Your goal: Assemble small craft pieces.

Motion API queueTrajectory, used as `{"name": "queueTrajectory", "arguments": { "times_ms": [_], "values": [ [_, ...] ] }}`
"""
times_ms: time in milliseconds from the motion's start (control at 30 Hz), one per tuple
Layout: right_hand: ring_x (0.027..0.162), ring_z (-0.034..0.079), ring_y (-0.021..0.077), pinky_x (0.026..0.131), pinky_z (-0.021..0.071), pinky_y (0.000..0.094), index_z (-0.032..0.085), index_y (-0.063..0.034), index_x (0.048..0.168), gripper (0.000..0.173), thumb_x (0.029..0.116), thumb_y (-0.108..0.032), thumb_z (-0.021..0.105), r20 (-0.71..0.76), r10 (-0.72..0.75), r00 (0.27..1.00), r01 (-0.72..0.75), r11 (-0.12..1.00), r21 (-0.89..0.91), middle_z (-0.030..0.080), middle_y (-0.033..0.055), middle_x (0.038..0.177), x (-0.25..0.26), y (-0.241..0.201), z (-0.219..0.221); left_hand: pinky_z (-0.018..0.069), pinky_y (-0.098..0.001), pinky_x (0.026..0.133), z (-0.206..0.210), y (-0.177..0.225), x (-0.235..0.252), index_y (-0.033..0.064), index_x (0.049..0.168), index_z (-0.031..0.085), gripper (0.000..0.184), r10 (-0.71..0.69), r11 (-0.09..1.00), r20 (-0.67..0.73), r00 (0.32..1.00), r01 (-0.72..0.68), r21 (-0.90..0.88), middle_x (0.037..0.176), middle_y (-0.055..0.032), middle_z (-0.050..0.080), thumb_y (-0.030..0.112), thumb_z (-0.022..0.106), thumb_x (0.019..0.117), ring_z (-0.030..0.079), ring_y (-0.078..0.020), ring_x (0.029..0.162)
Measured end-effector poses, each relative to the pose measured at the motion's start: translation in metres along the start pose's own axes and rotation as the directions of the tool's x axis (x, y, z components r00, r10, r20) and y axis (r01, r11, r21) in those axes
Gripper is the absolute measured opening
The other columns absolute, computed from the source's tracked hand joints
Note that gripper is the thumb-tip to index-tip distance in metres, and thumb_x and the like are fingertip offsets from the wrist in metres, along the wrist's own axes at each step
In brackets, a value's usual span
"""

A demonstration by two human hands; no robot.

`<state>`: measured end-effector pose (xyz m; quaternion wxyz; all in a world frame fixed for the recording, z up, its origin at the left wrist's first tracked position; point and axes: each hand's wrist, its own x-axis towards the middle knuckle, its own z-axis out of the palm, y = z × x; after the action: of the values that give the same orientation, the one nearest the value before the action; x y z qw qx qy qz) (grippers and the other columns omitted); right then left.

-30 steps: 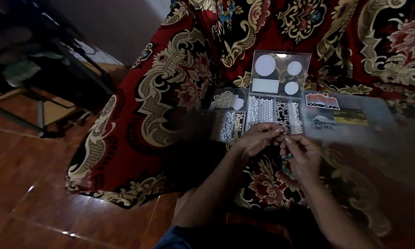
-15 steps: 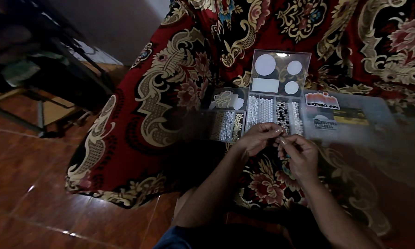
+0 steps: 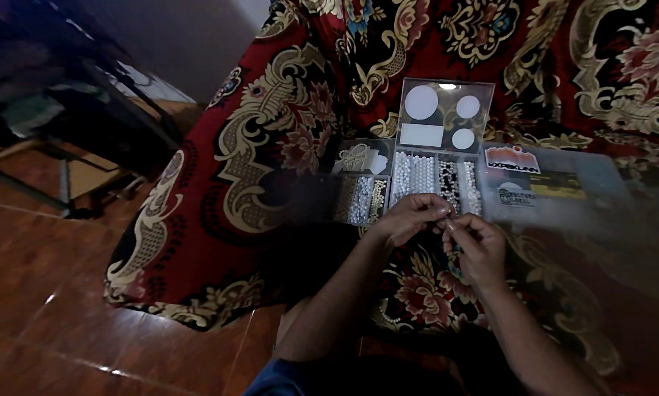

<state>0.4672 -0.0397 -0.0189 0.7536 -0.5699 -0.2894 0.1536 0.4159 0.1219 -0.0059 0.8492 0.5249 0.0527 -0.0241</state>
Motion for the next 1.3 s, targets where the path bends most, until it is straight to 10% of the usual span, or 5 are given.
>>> {"name": "queueTrajectory", "arguments": {
  "times_ms": [867,1067,1300],
  "values": [
    [0.057,0.063,0.0029,0.054,0.0564,0.0186,0.069,-0.0065,0.088,0.015,0.0982,-0.005,0.058,-0.049,0.043,0.998,-0.048,0.993,-0.105,0.068,-0.0057,0.070,0.0032,0.0008,0.0023,0.0563,-0.0240,0.077,-0.0044,0.0087,-0.0017,0.0025,0.098,0.072,0.008,0.124,0.966,-0.057,0.991,-0.107,0.233,0.089,0.0030,0.071,0.006,0.065,0.0958,0.066,-0.0043,0.079],
    [0.064,0.069,0.0066,0.061,0.0611,0.0230,0.067,-0.0026,0.105,0.024,0.1060,-0.008,0.044,-0.035,0.087,0.996,-0.088,0.996,-0.011,0.074,-0.0027,0.081,0.0038,0.0016,-0.0008,0.0559,-0.0247,0.078,-0.0046,0.0092,-0.0013,0.0021,0.102,0.071,0.012,0.146,0.963,-0.089,0.985,-0.121,0.239,0.098,-0.0010,0.071,0.009,0.061,0.0985,0.066,-0.0060,0.084],
    [0.067,0.070,0.0059,0.063,0.0615,0.0217,0.072,-0.0004,0.098,0.011,0.0968,-0.004,0.062,-0.046,0.033,0.998,-0.040,0.985,-0.167,0.074,-0.0015,0.082,0.0041,-0.0007,0.0013,0.0542,-0.0236,0.077,-0.0006,0.0039,0.0000,0.0022,0.103,0.071,0.012,0.176,0.963,-0.139,0.975,-0.141,0.229,0.098,-0.0001,0.070,0.010,0.062,0.0983,0.064,-0.0043,0.083]
  ]
}}
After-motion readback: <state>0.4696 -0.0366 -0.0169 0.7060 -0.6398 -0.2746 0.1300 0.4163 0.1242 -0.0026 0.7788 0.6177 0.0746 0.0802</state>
